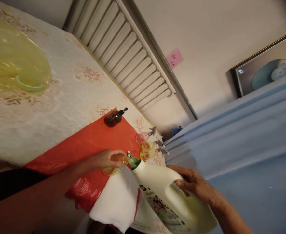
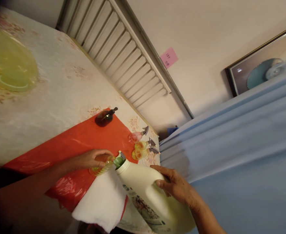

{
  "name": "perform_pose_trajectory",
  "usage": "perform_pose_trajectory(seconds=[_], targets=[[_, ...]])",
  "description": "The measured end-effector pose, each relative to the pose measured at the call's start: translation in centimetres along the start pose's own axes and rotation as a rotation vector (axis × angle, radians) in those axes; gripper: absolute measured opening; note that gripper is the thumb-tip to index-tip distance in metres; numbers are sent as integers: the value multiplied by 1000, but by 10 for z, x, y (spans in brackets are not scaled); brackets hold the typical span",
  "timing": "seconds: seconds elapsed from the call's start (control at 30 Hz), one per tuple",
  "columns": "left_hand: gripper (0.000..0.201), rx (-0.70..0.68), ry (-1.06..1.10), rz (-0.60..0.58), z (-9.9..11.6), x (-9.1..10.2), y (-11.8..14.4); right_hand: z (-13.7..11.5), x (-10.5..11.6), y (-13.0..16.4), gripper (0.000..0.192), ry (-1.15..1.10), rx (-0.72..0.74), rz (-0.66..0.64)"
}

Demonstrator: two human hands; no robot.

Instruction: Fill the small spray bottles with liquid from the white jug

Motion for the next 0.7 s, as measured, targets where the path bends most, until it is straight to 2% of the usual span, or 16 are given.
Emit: perform_pose_trajectory(seconds=[0.37,0.7], targets=[[47,47,-7,17,4,0,2,-1,1,1,68,11,-6,5],[49,15,23,-12,1,-1,0,-2,1,-1,68,21,-6,4]])
Point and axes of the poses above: each hand's wrist, its own y-axis away from the middle knuckle, its own x-axis out of the back of the hand, z = x × y, the point moved 4 cm from there along -y, towards the middle knuckle, and after that the axes turned 2 degrees about z, right-handed, at the moved point
